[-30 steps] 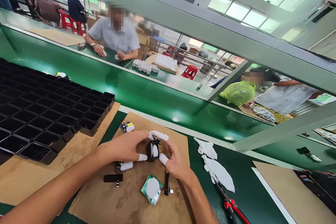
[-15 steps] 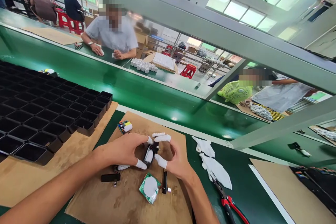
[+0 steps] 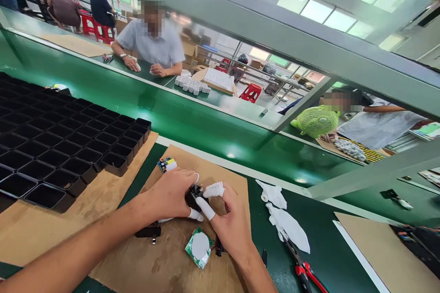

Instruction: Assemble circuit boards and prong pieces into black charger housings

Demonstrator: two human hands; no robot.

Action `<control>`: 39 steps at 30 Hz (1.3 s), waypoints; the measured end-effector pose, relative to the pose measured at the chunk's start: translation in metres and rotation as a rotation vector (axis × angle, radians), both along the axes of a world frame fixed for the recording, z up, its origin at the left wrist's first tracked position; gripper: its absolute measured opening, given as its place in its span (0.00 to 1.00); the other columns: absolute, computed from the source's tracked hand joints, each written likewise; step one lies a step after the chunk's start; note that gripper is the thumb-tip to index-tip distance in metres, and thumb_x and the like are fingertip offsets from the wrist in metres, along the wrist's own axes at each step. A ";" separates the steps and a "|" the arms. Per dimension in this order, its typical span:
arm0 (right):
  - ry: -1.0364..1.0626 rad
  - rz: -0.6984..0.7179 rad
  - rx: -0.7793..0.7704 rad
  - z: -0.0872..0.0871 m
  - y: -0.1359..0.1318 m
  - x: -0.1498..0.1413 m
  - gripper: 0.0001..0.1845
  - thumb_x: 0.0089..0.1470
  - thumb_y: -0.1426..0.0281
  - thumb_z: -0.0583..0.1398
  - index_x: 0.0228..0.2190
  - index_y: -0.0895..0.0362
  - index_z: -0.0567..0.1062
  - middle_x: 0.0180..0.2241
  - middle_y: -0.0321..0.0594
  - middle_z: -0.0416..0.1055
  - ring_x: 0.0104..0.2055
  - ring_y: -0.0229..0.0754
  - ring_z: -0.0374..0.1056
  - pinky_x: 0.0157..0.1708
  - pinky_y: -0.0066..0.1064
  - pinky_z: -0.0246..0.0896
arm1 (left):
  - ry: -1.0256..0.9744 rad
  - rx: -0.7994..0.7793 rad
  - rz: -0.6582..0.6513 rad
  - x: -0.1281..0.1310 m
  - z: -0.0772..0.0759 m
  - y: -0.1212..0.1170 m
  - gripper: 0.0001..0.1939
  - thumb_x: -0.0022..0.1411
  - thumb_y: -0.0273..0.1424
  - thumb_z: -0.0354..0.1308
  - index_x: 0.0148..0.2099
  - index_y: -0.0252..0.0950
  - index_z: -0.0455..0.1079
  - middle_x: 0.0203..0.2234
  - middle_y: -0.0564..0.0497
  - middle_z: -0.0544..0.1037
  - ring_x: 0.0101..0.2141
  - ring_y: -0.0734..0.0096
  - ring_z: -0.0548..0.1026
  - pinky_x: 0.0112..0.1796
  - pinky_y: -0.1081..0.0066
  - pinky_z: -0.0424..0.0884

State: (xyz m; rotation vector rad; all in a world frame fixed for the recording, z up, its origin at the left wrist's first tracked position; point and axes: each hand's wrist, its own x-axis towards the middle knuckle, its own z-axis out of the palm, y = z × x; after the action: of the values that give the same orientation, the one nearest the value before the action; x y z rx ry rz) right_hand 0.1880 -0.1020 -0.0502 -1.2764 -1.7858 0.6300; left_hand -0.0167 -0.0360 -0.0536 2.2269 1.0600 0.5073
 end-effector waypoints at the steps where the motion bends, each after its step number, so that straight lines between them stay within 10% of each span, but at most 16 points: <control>1: 0.007 -0.001 0.000 0.000 -0.002 -0.003 0.10 0.70 0.62 0.70 0.35 0.50 0.80 0.42 0.40 0.82 0.44 0.49 0.77 0.45 0.38 0.73 | -0.007 -0.007 -0.002 0.000 -0.001 0.001 0.32 0.49 0.39 0.83 0.33 0.42 0.58 0.34 0.53 0.76 0.38 0.57 0.74 0.37 0.64 0.57; 26: -0.383 0.155 0.241 -0.013 -0.009 0.012 0.11 0.72 0.73 0.65 0.48 0.48 0.88 0.41 0.47 0.81 0.42 0.56 0.82 0.38 0.46 0.82 | -0.135 -0.199 -0.046 -0.006 -0.018 0.010 0.19 0.52 0.17 0.67 0.29 0.40 0.59 0.25 0.59 0.70 0.29 0.68 0.67 0.30 0.66 0.53; 34: -0.386 0.164 0.225 -0.021 -0.011 0.018 0.26 0.75 0.73 0.63 0.67 0.40 0.79 0.57 0.48 0.83 0.52 0.53 0.86 0.47 0.42 0.88 | -0.191 -0.178 -0.025 -0.028 -0.001 0.014 0.20 0.48 0.32 0.80 0.36 0.42 0.71 0.33 0.56 0.80 0.36 0.61 0.78 0.35 0.67 0.69; 39: -0.365 0.013 0.287 -0.025 0.009 0.026 0.20 0.76 0.69 0.64 0.65 0.45 0.81 0.57 0.50 0.83 0.59 0.56 0.84 0.58 0.48 0.85 | -0.370 -0.066 0.214 -0.046 0.008 0.029 0.17 0.67 0.47 0.69 0.48 0.42 0.74 0.47 0.48 0.85 0.49 0.56 0.83 0.51 0.59 0.79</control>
State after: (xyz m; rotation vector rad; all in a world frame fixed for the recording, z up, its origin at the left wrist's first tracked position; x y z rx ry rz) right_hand 0.2142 -0.0933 -0.0750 -1.2365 -2.0914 0.1395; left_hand -0.0631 -0.0071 -0.0452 1.8752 1.0989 0.9228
